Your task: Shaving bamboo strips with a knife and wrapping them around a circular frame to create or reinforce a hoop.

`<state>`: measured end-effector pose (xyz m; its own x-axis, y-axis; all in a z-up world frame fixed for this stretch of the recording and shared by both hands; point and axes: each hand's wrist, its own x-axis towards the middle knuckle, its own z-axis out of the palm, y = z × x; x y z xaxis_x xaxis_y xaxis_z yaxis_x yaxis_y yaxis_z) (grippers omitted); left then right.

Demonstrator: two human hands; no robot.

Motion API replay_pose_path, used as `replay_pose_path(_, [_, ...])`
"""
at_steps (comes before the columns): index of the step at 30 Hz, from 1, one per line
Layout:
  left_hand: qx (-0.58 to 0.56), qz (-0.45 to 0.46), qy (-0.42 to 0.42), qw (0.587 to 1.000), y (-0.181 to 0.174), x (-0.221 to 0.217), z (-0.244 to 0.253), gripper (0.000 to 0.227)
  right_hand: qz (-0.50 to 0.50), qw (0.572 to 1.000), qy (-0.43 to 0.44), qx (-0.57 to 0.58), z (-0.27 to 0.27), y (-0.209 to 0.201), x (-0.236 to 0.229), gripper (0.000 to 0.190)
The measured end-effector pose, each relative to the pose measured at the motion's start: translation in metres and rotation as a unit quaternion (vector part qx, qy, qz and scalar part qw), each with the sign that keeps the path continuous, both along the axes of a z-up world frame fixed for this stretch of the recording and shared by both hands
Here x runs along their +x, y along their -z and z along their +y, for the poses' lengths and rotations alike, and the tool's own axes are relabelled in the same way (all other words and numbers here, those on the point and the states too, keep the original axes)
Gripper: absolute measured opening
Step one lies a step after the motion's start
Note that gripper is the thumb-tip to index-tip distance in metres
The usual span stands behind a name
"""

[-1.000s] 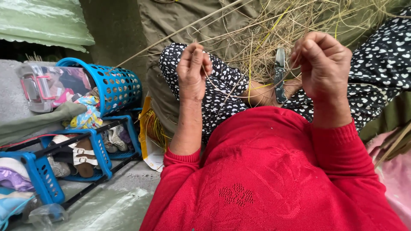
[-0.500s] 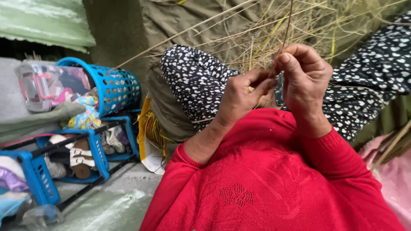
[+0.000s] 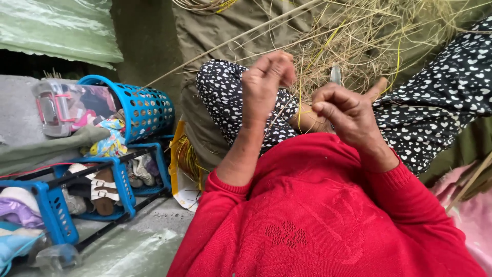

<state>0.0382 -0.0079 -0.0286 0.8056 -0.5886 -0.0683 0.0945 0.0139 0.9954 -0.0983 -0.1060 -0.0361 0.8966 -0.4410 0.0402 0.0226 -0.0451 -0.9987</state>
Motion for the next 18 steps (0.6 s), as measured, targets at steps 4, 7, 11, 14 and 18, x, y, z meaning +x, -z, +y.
replay_pose_path(4, [-0.064,-0.117,-0.045,0.990,-0.016,0.042,0.015,0.010,-0.014,1.000,-0.013,0.019,-0.017,0.011,-0.011,0.010])
replay_pose_path(7, [-0.143,-0.139,-0.094,0.975,-0.054,0.068,0.036,0.005,-0.057,0.993,0.043,0.095,-0.041,0.031,-0.024,0.010])
replay_pose_path(11, [-0.234,-0.218,-0.091,0.943,-0.099,0.087,0.072,0.016,-0.017,0.961,0.247,0.121,-0.069,0.050,-0.035,0.009])
replay_pose_path(14, [-0.318,-0.200,-0.144,0.915,-0.099,0.105,0.091,0.025,0.030,0.960,0.240,0.140,-0.076,0.074,-0.034,0.027])
replay_pose_path(18, [-0.341,-0.211,-0.137,0.905,-0.072,0.147,0.030,0.026,0.214,0.940,0.233,0.124,-0.045,0.073,-0.018,0.025])
